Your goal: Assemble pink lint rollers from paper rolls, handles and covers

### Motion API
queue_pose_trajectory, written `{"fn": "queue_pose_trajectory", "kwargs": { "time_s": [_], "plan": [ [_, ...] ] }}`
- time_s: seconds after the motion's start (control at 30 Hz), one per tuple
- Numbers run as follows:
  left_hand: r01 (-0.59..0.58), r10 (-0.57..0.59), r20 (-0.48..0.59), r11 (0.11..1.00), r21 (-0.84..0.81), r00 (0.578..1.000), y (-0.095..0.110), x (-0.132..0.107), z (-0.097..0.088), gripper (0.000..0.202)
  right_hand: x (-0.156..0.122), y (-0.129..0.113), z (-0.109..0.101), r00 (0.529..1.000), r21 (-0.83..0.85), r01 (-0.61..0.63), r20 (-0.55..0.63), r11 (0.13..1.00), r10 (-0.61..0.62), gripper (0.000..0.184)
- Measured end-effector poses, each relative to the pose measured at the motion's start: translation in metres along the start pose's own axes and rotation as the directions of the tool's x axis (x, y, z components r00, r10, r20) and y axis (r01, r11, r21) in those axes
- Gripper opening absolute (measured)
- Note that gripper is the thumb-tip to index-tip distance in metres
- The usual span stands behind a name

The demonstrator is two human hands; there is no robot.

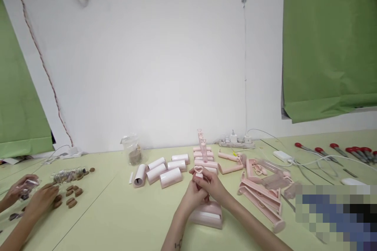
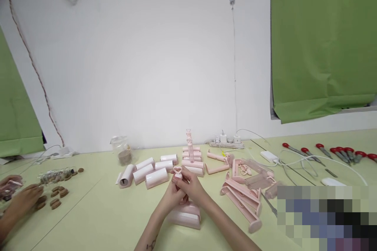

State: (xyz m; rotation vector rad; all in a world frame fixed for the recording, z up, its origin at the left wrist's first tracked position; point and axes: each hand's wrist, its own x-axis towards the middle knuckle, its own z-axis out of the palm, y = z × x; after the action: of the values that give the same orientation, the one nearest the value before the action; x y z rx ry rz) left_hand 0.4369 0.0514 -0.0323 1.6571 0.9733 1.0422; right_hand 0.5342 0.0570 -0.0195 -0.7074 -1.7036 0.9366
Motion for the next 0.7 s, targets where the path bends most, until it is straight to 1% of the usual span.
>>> {"fn": "queue_pose_trajectory", "kwargs": {
  "time_s": [0.03,0.1,0.13,0.17,0.2,0.23,0.27,0.3,0.33,0.37,0.4,0.43,0.47,0.5,0.6,0.7],
  "plan": [
    [-0.018,0.018,0.011,0.999,0.033,1.000,0.004,-0.003,-0.004,0.024,0.001,-0.002,0.001,1.000,-0.016,0.003,-0.004,1.000,-0.003,0.030],
    [-0.097,0.094,0.025,0.975,0.202,0.995,0.010,-0.014,-0.014,0.038,-0.001,-0.004,0.000,1.000,-0.029,0.018,0.006,0.999,-0.018,0.030],
    [-0.146,0.146,0.026,0.930,0.337,0.989,0.010,-0.022,-0.019,0.047,-0.003,-0.005,-0.002,0.999,-0.038,0.026,0.022,0.999,-0.025,0.031],
    [-0.171,0.185,0.019,0.857,0.486,0.983,0.007,-0.031,-0.024,0.058,-0.008,-0.004,-0.005,0.999,-0.066,0.026,0.039,0.997,-0.023,0.034],
    [-0.157,0.206,-0.010,0.779,0.607,0.979,0.001,-0.041,-0.028,0.068,-0.014,-0.004,-0.009,0.998,-0.117,0.018,0.056,0.993,-0.011,0.044],
    [-0.117,0.207,-0.055,0.730,0.673,0.977,-0.007,-0.051,-0.031,0.076,-0.022,-0.002,-0.014,0.997,-0.192,0.009,0.080,0.981,0.006,0.058],
    [-0.073,0.198,-0.099,0.708,0.702,0.975,-0.015,-0.061,-0.033,0.082,-0.031,-0.001,-0.019,0.994,-0.290,0.005,0.110,0.957,0.028,0.072],
    [-0.037,0.199,-0.144,0.698,0.715,0.969,-0.025,-0.070,-0.035,0.081,-0.040,0.001,-0.024,0.988,-0.399,0.010,0.143,0.917,0.051,0.080],
    [-0.005,0.193,-0.185,0.703,0.711,0.964,-0.033,-0.078,-0.035,0.070,-0.048,0.003,-0.029,0.979,-0.501,0.040,0.192,0.864,0.066,0.078],
    [0.017,0.140,-0.169,0.718,0.696,0.976,-0.041,-0.082,-0.035,0.062,-0.054,0.005,-0.033,0.970,-0.583,0.073,0.231,0.810,0.079,0.067],
    [0.041,0.094,-0.158,0.729,0.684,0.983,-0.046,-0.083,-0.035,0.059,-0.058,0.007,-0.037,0.960,-0.642,0.106,0.264,0.759,0.090,0.055],
    [0.059,0.057,-0.147,0.732,0.679,0.987,-0.049,-0.081,-0.034,0.056,-0.059,0.009,-0.040,0.956,-0.686,0.124,0.276,0.717,0.098,0.045],
    [0.077,0.032,-0.145,0.725,0.684,0.989,-0.050,-0.076,-0.033,0.056,-0.058,0.011,-0.043,0.958,-0.718,0.126,0.268,0.685,0.104,0.039],
    [0.097,0.021,-0.158,0.708,0.700,0.987,-0.050,-0.067,-0.031,0.056,-0.053,0.014,-0.045,0.962,-0.743,0.121,0.251,0.659,0.106,0.036],
    [0.169,0.008,-0.224,0.632,0.757,0.974,-0.046,-0.029,-0.027,0.056,-0.031,0.026,-0.051,0.981,-0.828,0.075,0.160,0.555,0.106,0.035],
    [0.190,0.000,-0.241,0.610,0.769,0.971,-0.046,0.010,-0.021,0.059,-0.008,0.042,-0.054,0.993,-0.881,-0.002,0.053,0.474,0.103,0.034]
  ]
}}
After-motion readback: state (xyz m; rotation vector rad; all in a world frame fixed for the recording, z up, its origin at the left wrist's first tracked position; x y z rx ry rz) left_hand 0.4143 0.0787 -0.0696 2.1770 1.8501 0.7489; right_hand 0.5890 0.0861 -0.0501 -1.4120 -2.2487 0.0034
